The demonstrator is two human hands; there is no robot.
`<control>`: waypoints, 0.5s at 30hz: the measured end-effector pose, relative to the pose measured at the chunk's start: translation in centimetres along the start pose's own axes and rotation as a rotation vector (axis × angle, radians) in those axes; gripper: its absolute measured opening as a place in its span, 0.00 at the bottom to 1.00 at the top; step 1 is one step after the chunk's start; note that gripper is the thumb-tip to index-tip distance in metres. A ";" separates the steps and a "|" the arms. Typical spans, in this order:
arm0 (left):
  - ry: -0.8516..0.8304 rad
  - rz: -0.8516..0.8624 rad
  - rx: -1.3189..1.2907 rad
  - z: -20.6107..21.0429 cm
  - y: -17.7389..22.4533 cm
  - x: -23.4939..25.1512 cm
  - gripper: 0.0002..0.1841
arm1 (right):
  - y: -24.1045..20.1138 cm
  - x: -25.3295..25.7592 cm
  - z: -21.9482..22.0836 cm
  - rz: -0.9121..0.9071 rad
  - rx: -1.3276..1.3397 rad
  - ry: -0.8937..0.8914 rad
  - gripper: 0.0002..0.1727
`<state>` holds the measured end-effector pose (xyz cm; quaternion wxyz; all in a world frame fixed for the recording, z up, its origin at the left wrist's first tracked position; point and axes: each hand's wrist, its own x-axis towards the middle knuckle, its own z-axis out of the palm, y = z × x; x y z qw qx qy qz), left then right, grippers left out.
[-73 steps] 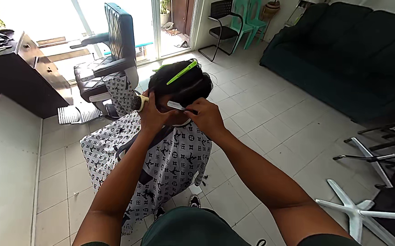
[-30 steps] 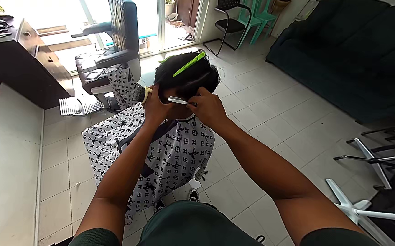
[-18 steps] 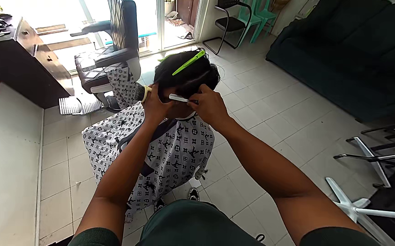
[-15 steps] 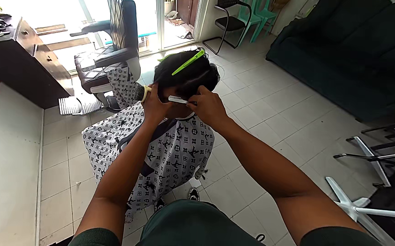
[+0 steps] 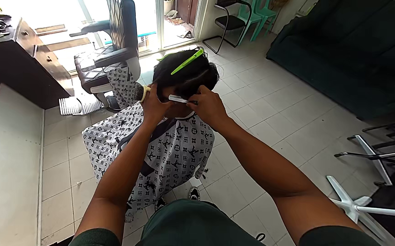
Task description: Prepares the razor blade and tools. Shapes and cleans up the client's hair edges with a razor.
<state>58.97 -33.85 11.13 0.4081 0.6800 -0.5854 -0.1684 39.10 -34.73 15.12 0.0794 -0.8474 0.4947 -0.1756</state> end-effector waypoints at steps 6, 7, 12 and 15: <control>0.000 0.008 -0.009 -0.1 0.0 0.0 0.53 | 0.4 0.0 0.0 0.000 0.024 0.022 0.12; 0.001 0.012 -0.011 -0.1 0.0 -0.1 0.53 | 0.4 0.0 0.0 -0.003 0.026 0.023 0.12; 0.008 0.019 0.007 0.0 -0.1 -0.1 0.52 | 0.3 0.1 0.1 -0.006 -0.008 -0.010 0.12; 0.001 0.007 -0.012 0.0 -0.1 0.0 0.53 | 0.3 0.3 -0.1 0.010 0.010 0.012 0.12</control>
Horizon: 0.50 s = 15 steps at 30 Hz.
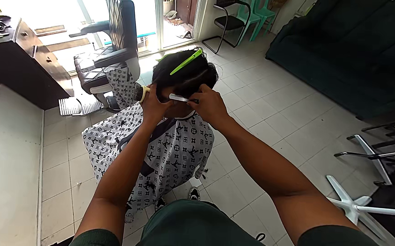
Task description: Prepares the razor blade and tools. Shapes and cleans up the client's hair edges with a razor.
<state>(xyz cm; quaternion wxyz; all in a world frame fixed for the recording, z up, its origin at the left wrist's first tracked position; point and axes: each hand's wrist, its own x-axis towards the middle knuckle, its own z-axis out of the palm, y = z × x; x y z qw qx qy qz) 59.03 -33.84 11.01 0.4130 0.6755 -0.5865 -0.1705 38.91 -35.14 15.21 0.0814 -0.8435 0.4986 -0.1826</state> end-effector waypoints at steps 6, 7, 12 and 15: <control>0.017 0.050 -0.156 -1.3 -1.3 -0.3 0.53 | 0.5 -4.3 3.6 -0.134 0.286 0.224 0.09; 0.045 0.088 -0.244 -1.9 -2.0 -0.2 0.54 | 0.7 -5.3 4.7 -0.116 0.385 0.272 0.09; 0.011 0.387 -0.206 -3.9 -2.4 1.2 0.62 | 0.3 -6.9 9.2 0.160 0.783 0.357 0.09; -0.156 0.394 0.014 -3.6 -0.2 2.8 0.69 | -0.6 -5.9 10.2 0.229 0.821 0.393 0.10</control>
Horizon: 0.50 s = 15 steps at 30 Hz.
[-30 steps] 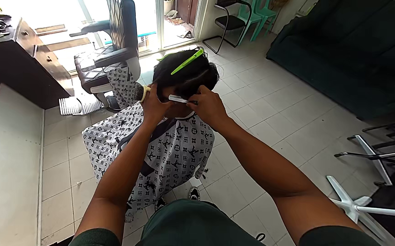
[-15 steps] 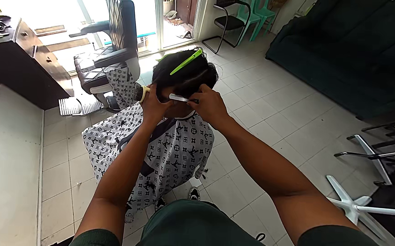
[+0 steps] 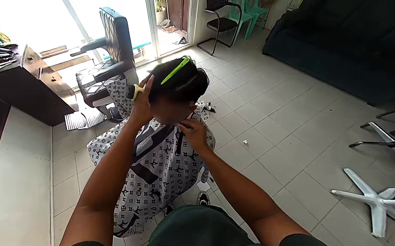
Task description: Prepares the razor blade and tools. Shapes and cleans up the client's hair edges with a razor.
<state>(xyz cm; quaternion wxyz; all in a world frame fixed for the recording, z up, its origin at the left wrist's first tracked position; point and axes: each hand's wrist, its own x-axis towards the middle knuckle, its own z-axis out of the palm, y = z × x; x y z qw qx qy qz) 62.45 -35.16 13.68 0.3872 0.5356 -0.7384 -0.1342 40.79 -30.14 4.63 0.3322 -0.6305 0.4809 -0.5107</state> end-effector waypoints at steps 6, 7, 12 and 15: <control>-0.081 -0.157 0.081 0.3 1.0 2.1 0.71 | -0.7 1.3 1.0 0.069 -0.020 0.022 0.11; -0.099 -0.196 0.093 0.3 1.1 2.1 0.71 | -0.8 1.5 1.0 0.075 -0.025 0.020 0.11; -0.111 -0.250 0.097 0.4 1.0 2.5 0.69 | -1.1 2.0 1.1 0.097 -0.024 0.011 0.10; -0.115 -0.249 0.087 0.2 1.0 2.7 0.68 | -1.3 2.2 1.2 0.105 -0.035 0.006 0.10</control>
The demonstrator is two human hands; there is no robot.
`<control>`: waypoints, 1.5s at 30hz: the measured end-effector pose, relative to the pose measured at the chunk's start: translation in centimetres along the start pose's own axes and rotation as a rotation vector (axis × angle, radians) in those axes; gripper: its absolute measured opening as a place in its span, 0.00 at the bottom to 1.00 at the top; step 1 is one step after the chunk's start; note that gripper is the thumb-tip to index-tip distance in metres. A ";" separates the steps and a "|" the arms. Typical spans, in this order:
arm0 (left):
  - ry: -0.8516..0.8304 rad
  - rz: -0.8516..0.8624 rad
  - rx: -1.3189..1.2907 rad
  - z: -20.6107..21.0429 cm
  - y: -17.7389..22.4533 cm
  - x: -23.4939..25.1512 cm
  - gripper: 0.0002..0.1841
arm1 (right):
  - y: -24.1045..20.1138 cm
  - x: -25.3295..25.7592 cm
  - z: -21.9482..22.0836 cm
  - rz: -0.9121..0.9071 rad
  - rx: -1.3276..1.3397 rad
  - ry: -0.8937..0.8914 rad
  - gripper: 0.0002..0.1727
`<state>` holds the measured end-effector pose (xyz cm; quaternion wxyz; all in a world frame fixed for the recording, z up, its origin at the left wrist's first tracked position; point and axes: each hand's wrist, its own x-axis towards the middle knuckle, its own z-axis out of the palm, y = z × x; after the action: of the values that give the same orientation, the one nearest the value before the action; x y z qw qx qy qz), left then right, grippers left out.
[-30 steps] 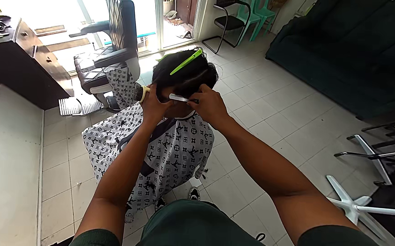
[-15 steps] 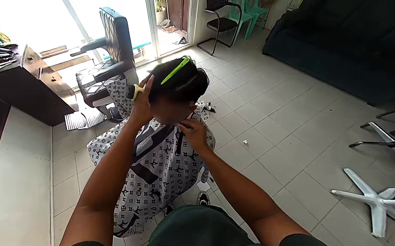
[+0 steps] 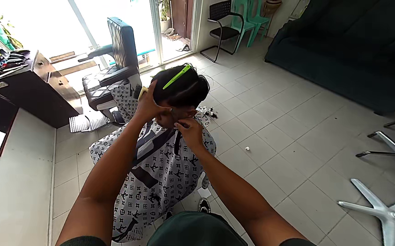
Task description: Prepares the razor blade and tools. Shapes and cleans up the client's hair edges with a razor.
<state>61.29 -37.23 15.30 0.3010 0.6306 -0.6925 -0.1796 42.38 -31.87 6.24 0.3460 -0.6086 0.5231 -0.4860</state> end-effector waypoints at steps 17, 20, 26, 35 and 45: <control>-0.020 -0.010 -0.013 -0.4 0.1 0.1 0.65 | 0.0 -0.1 0.3 0.008 -0.023 0.013 0.11; -0.019 0.012 -0.008 -0.5 0.0 0.2 0.64 | 0.0 -0.1 0.5 -0.003 -0.014 0.023 0.11; -0.021 0.020 -0.012 -0.8 0.3 -0.1 0.64 | -0.2 -0.2 0.3 0.004 -0.014 0.005 0.13; -0.028 0.019 -0.004 -0.8 -0.1 0.3 0.64 | 0.0 0.1 0.5 -0.006 0.007 0.027 0.11; -0.027 0.023 0.006 -0.7 -0.1 0.4 0.63 | 0.0 0.4 0.7 -0.020 0.022 0.039 0.10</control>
<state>61.80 -37.53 15.89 0.2918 0.6210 -0.7042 -0.1826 43.06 -32.34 6.08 0.3374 -0.6003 0.5185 -0.5069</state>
